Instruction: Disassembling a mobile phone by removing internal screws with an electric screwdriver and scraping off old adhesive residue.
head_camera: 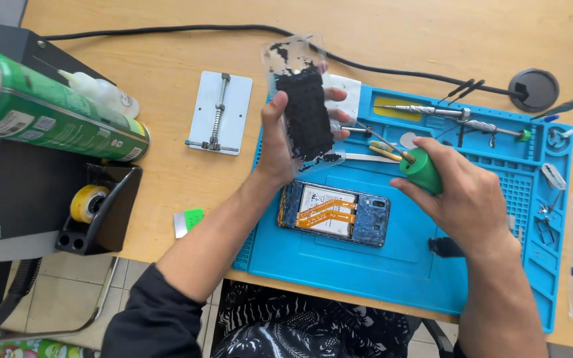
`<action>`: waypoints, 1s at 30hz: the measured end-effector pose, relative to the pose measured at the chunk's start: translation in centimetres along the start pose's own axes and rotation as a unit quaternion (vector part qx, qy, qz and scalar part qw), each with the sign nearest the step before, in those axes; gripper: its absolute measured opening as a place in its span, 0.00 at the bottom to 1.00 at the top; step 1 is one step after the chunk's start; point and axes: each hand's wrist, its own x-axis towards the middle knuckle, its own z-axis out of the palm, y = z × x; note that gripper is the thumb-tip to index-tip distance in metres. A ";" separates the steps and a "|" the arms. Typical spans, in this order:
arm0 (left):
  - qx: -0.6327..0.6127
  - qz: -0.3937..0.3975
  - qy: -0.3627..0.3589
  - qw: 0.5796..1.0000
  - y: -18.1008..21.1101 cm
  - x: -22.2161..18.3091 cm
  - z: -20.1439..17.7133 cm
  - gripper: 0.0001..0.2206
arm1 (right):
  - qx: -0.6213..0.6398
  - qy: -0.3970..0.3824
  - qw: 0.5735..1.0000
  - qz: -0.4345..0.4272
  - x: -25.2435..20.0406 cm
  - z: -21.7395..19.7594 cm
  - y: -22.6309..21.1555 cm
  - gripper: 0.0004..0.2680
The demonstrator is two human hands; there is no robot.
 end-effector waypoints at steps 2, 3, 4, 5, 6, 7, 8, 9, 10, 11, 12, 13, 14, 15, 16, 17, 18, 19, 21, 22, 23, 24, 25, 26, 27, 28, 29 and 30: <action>-0.024 0.018 -0.001 1.000 0.9 0.0 -0.1 0.38 | -0.034 -0.009 0.999 -0.015 -0.2 0.4 0.0 0.24; -0.047 0.039 -0.008 0.998 1.4 -0.2 -0.2 0.39 | -0.071 -0.011 0.997 -0.032 -0.3 0.6 -0.2 0.24; -0.046 0.039 -0.006 0.998 1.6 -0.2 -0.1 0.39 | -0.070 -0.012 0.997 -0.033 -0.1 0.6 -0.4 0.24; -0.053 0.049 0.004 0.997 1.9 -0.2 0.0 0.39 | -0.071 -0.003 0.996 -0.059 0.0 0.6 -0.7 0.22; -0.059 0.061 0.017 0.996 2.2 -0.6 0.0 0.39 | -0.069 0.004 0.994 -0.087 0.2 0.6 -1.1 0.20; -0.058 0.064 0.022 0.996 2.4 -0.6 0.1 0.39 | -0.065 0.001 0.994 -0.092 0.4 0.8 -1.2 0.20; -0.070 0.076 0.024 0.994 2.5 -0.7 0.2 0.39 | -0.072 0.000 0.991 -0.108 0.3 0.9 -1.3 0.22; -0.082 0.088 0.027 0.992 2.6 -0.8 0.3 0.39 | -0.080 -0.001 0.989 -0.125 0.2 1.0 -1.5 0.23; -0.083 0.089 0.032 0.992 2.8 -1.0 0.3 0.39 | -0.077 -0.005 0.989 -0.127 0.1 1.2 -1.4 0.23; -0.090 0.096 0.032 0.991 3.0 -1.1 0.4 0.38 | -0.090 -0.012 0.987 -0.130 0.1 1.3 -1.4 0.23; -0.098 0.104 0.031 0.989 3.3 -1.2 0.5 0.38 | -0.104 -0.018 0.986 -0.132 0.0 1.5 -1.3 0.23; -0.099 0.105 0.035 0.989 3.3 -1.4 0.7 0.38 | -0.102 -0.022 0.985 -0.135 -0.1 1.7 -1.3 0.23; -0.098 0.099 0.039 0.989 3.3 -1.6 0.8 0.39 | -0.115 -0.015 0.985 -0.127 -0.3 1.9 -1.3 0.22; -0.097 0.093 0.043 0.990 3.3 -1.8 1.0 0.40 | -0.127 -0.009 0.985 -0.119 -0.4 2.0 -1.3 0.22; -0.099 0.093 0.045 0.990 3.3 -1.9 0.9 0.40 | -0.127 -0.012 0.985 -0.119 -0.5 2.2 -1.4 0.22; -0.084 0.090 0.048 0.991 3.3 -2.0 1.0 0.40 | -0.120 -0.014 0.986 -0.112 -0.5 2.3 -1.4 0.22; -0.069 0.087 0.051 0.992 3.4 -2.0 1.0 0.40 | -0.112 -0.016 0.988 -0.105 -0.5 2.4 -1.5 0.22; -0.071 0.087 0.053 0.992 3.2 -2.1 1.0 0.40 | -0.112 -0.018 0.988 -0.106 -0.5 2.4 -1.5 0.22; -0.073 0.086 0.054 0.992 3.0 -2.3 1.0 0.39 | -0.104 -0.028 0.989 -0.098 -0.5 2.4 -1.7 0.22; -0.075 0.086 0.055 0.992 2.8 -2.5 0.9 0.39 | -0.104 -0.030 0.989 -0.098 -0.6 2.5 -1.7 0.22; -0.069 0.083 0.049 0.993 2.7 -2.6 0.8 0.37 | -0.099 -0.031 0.990 -0.098 -0.7 2.5 -1.6 0.22; -0.064 0.080 0.043 0.994 2.5 -2.6 0.6 0.35 | -0.095 -0.031 0.990 -0.099 -0.7 2.6 -1.6 0.23; -0.065 0.081 0.044 0.994 2.4 -2.6 0.6 0.35 | -0.095 -0.032 0.990 -0.100 -0.6 2.5 -1.6 0.23; -0.062 0.079 0.041 0.994 2.3 -2.7 0.6 0.34 | -0.086 -0.031 0.991 -0.098 -0.5 2.5 -1.7 0.23; -0.058 0.077 0.039 0.995 2.2 -2.7 0.5 0.33 | -0.077 -0.031 0.992 -0.096 -0.5 2.4 -1.8 0.22; -0.059 0.077 0.039 0.995 2.2 -2.8 0.5 0.33 | -0.078 -0.031 0.992 -0.096 -0.5 2.5 -1.8 0.22; -0.058 0.085 0.025 0.994 2.2 -2.8 0.5 0.31 | -0.076 -0.029 0.992 -0.095 -0.5 2.6 -1.7 0.22; -0.057 0.092 0.011 0.994 2.2 -2.9 0.5 0.29 | -0.072 -0.028 0.992 -0.095 -0.6 2.6 -1.7 0.22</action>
